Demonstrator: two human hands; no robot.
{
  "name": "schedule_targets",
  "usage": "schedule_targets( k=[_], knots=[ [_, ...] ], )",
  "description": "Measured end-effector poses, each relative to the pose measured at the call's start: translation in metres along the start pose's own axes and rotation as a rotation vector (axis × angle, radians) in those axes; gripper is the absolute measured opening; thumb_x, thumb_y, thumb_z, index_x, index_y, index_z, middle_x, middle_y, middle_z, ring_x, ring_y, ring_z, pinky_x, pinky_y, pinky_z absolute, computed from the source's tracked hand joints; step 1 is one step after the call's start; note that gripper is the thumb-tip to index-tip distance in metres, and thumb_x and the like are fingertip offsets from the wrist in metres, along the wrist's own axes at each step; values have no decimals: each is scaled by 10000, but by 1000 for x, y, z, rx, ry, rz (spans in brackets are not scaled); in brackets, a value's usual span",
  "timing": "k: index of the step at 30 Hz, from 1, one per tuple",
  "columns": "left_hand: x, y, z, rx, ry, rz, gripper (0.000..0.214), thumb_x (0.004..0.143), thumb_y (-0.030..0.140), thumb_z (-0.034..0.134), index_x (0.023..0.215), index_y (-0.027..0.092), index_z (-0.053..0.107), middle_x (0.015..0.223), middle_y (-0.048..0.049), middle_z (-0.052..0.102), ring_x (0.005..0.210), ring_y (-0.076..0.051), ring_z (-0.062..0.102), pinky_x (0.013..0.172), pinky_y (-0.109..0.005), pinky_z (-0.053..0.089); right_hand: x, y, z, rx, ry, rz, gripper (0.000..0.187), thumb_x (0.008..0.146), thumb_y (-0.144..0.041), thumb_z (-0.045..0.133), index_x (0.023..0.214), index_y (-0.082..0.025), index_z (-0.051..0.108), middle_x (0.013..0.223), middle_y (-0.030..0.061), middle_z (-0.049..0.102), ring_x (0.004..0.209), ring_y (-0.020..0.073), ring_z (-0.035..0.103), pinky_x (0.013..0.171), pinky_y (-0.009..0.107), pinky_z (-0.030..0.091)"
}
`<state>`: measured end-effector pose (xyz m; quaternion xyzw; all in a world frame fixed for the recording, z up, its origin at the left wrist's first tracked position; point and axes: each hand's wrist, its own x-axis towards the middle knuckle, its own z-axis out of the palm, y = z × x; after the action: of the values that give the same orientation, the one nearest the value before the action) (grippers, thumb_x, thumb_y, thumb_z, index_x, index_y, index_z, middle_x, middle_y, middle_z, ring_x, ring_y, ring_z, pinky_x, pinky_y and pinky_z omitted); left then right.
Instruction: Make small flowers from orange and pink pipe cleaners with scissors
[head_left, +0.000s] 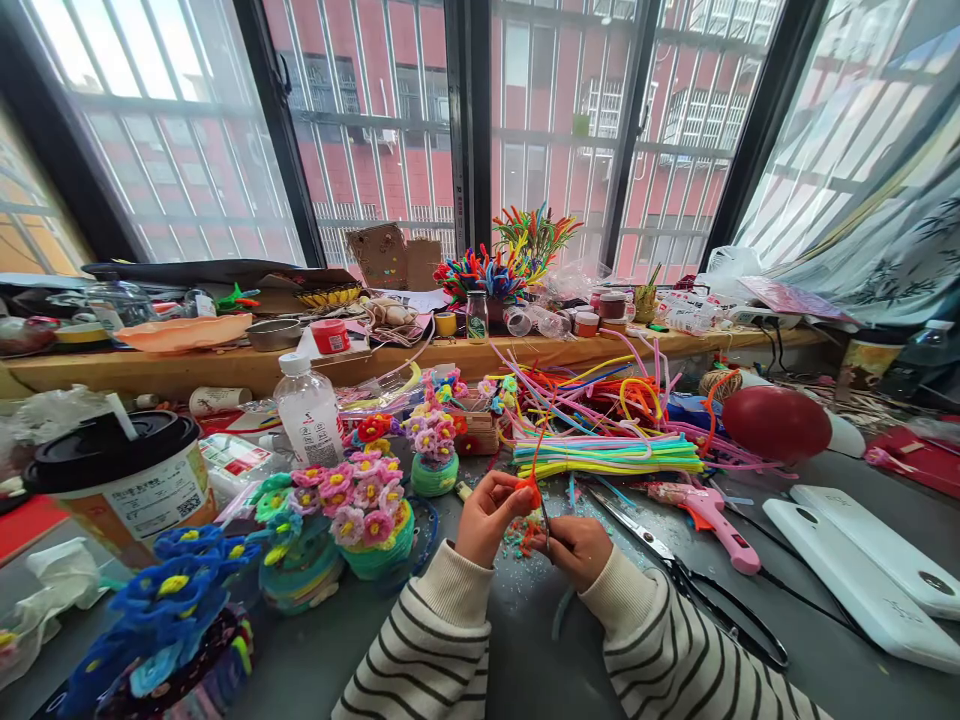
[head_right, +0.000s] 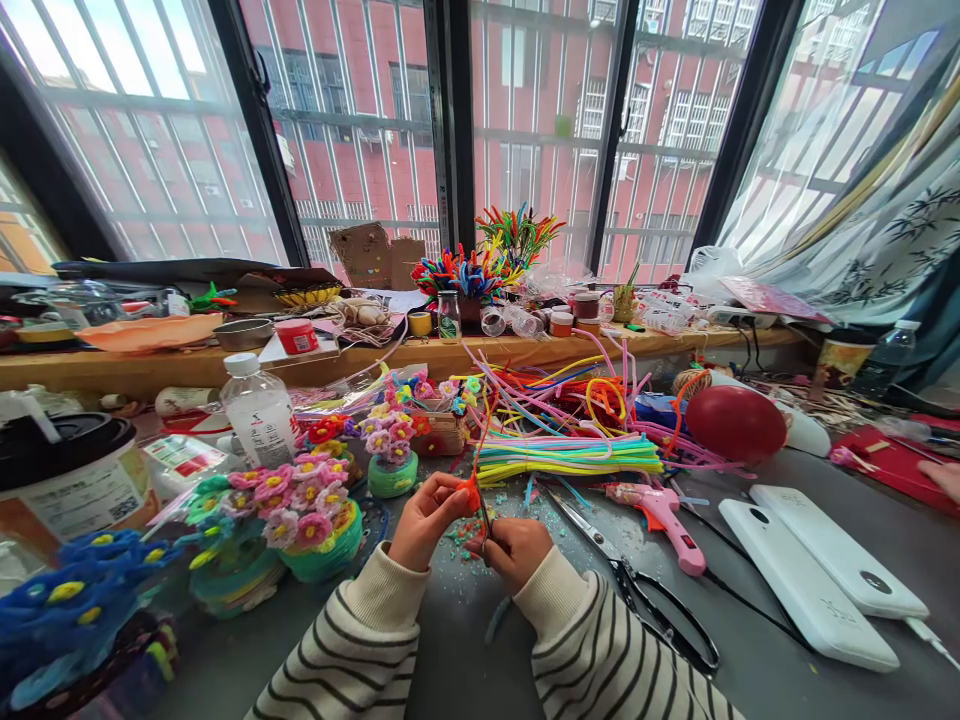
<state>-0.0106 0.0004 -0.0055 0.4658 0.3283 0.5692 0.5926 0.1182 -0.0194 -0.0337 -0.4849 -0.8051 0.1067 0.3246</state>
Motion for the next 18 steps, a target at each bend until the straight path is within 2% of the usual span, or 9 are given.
schedule_targets(
  k=[7,12,18],
  knots=[
    [0,1,0,-7,-4,-12,258,505,310,621,632,126,492,520,2,557,492,-82,494,510,-218,403,-1,-1,1,29,18,-8,508,724,-507,260,429,-146,463,392,-22,382,383,66,327,388,194,211],
    [-2,2,2,67,-2,9,236,490,282,634,603,123,501,497,13,534,477,-74,474,492,-200,389,-3,-4,-2,37,-6,13,499,708,-512,288,402,-144,429,367,-40,322,357,55,281,363,192,179],
    [-2,3,2,63,-3,10,236,501,293,625,607,126,496,501,14,530,478,-71,470,493,-198,387,-1,-2,-3,30,16,-24,482,727,-468,299,410,-146,466,366,-24,381,366,60,321,380,195,206]
  ],
)
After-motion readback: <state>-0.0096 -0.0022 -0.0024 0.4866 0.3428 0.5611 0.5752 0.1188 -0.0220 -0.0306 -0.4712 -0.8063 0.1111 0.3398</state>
